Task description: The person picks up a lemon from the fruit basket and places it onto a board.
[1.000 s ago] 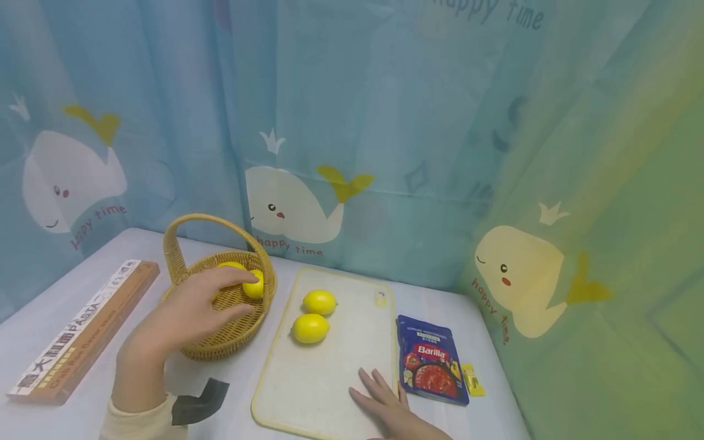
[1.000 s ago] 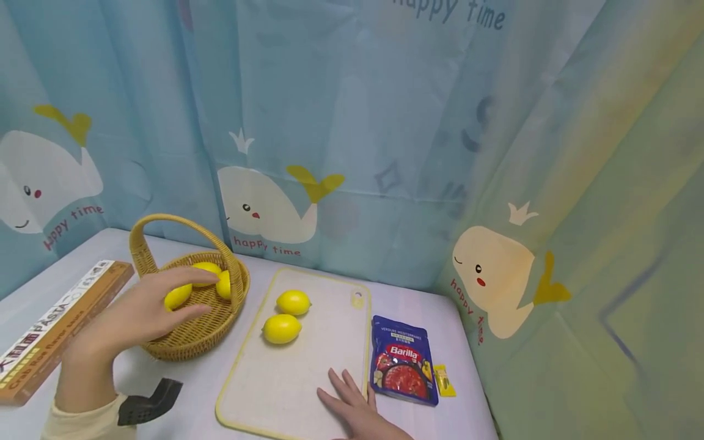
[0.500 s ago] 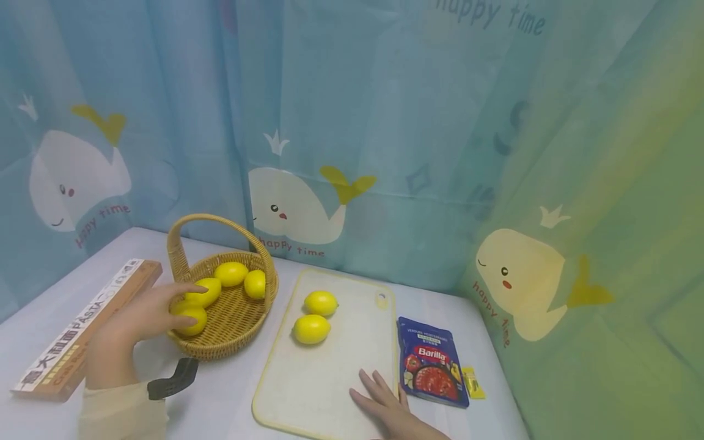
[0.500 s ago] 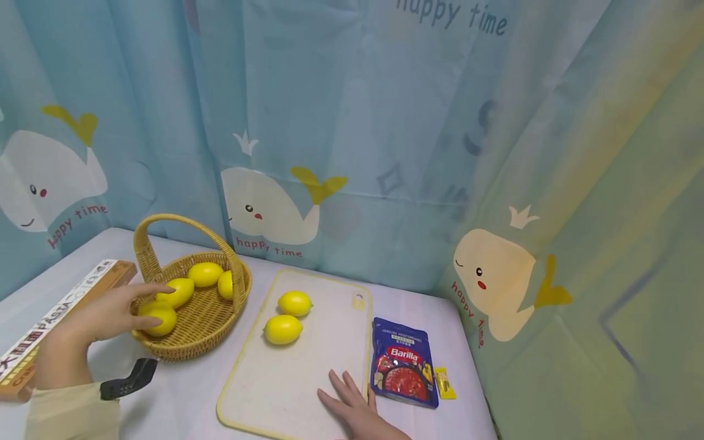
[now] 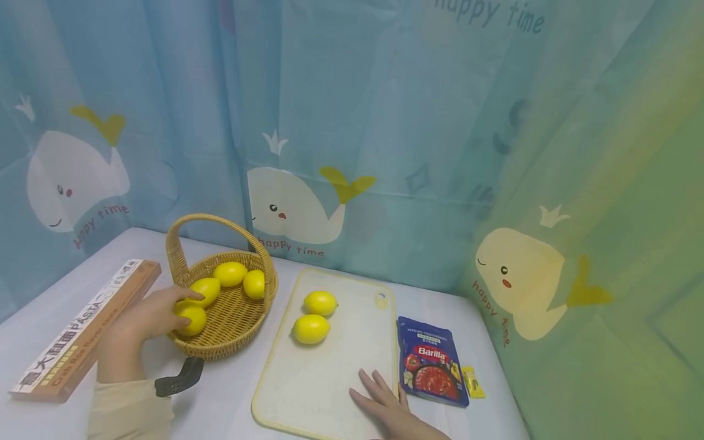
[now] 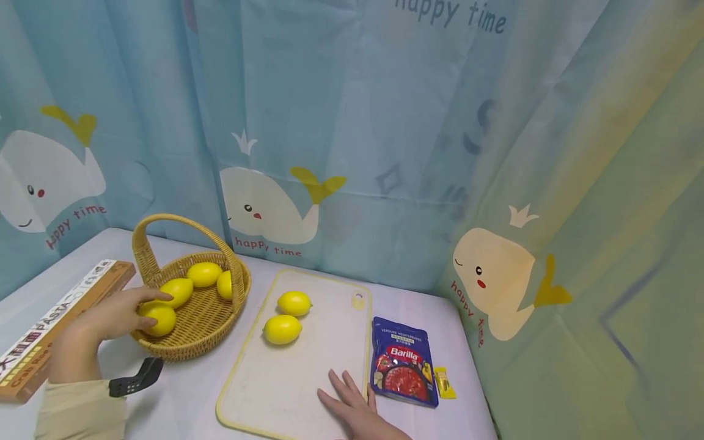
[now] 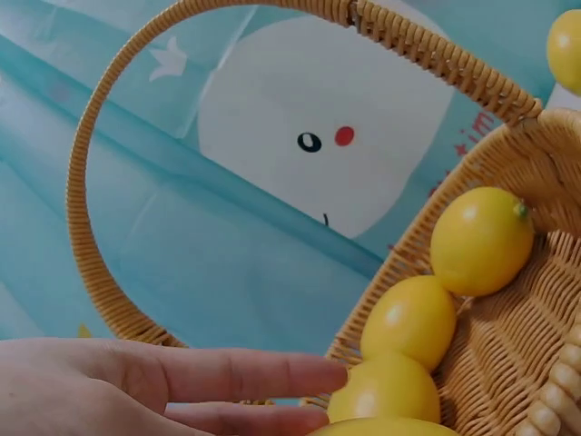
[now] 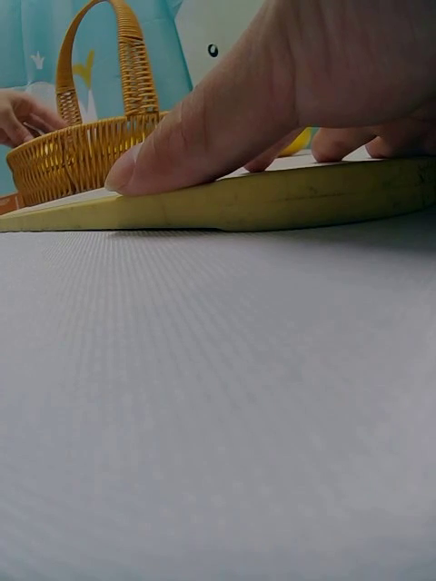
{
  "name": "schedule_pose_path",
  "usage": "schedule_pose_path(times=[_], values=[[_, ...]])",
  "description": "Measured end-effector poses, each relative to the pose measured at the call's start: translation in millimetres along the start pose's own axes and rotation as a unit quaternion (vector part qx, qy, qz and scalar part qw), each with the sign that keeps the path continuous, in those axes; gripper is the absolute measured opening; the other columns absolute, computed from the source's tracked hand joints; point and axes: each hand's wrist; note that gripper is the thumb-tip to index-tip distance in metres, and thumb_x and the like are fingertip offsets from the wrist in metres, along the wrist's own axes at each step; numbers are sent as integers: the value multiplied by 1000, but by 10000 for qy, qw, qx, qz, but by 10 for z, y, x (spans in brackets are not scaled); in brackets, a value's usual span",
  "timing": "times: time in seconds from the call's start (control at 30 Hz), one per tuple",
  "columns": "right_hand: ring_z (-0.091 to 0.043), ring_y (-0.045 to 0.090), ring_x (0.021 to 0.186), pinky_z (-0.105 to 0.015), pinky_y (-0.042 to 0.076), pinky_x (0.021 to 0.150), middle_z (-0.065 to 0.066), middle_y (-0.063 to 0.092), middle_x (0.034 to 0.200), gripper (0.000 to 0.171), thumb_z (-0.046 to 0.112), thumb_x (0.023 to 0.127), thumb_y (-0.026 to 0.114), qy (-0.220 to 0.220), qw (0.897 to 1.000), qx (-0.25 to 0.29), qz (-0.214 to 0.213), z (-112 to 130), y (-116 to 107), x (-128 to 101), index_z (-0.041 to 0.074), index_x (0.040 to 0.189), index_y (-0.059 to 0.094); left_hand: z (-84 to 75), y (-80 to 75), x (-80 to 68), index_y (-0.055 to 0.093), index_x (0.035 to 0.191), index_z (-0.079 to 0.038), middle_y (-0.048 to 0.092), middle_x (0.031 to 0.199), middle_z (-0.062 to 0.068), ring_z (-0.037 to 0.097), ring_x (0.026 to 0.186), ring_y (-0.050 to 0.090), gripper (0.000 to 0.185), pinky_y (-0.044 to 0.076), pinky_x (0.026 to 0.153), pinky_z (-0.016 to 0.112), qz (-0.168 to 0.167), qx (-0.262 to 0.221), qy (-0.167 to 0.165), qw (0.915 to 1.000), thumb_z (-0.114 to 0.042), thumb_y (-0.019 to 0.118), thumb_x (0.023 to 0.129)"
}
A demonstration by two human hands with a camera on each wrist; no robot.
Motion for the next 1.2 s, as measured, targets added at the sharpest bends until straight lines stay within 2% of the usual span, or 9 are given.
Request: schedule_pose_path(times=[0.33, 0.57, 0.67, 0.9, 1.1, 1.2], values=[[-50, -1, 141, -84, -6, 92, -12, 8, 160, 82, 50, 80, 69, 3, 10000, -8, -19, 27, -13, -15, 34, 149, 27, 22, 22, 37, 60, 122, 0, 55, 126, 28, 38, 108, 54, 47, 45, 90, 59, -73, 76, 17, 9999, -3, 67, 76], [-50, -1, 141, -84, -5, 92, -11, 8, 160, 82, 50, 80, 69, -43, 10000, -41, -55, 26, -12, -20, 34, 149, 27, 11, 74, 112, 63, 118, 3, 62, 115, 25, 34, 100, 58, 45, 48, 88, 56, 12, 70, 305, 9995, 1, 67, 73], [-50, -1, 141, -84, -6, 92, -11, 8, 160, 82, 50, 80, 69, -35, 10000, -36, -51, 18, -6, -16, 34, 149, 27, -2, 107, 134, 61, 121, 2, 61, 118, 26, 34, 102, 56, 47, 46, 91, 58, 74, 49, 235, 9997, -2, 68, 75], [-50, -1, 141, -84, -6, 92, -10, 8, 160, 82, 51, 80, 69, -55, 9999, -85, -87, -11, 9, -8, 35, 149, 27, -20, 200, 199, 61, 123, -3, 60, 121, 23, 36, 108, 55, 48, 43, 94, 60, 152, 59, 333, 9993, -10, 71, 77], [-51, 0, 140, -84, -5, 92, -11, 9, 160, 81, 51, 81, 67, -102, 9998, -157, -96, -23, 7, -3, 34, 149, 27, -45, 263, 248, 58, 126, -1, 60, 124, 22, 43, 115, 53, 53, 40, 97, 60, 205, 95, 391, 9990, -25, 73, 81], [-52, 1, 140, -85, -4, 92, -13, 10, 159, 78, 51, 83, 66, -128, 9996, -218, -115, -25, 3, -3, 33, 149, 28, -63, 296, 274, 55, 129, 0, 57, 127, 23, 45, 118, 50, 59, 39, 98, 61, 209, 97, 311, 9992, -32, 71, 82]])
Point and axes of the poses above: each hand's wrist, its own x-axis towards the middle knuckle, its own y-axis out of the palm, z = x × y
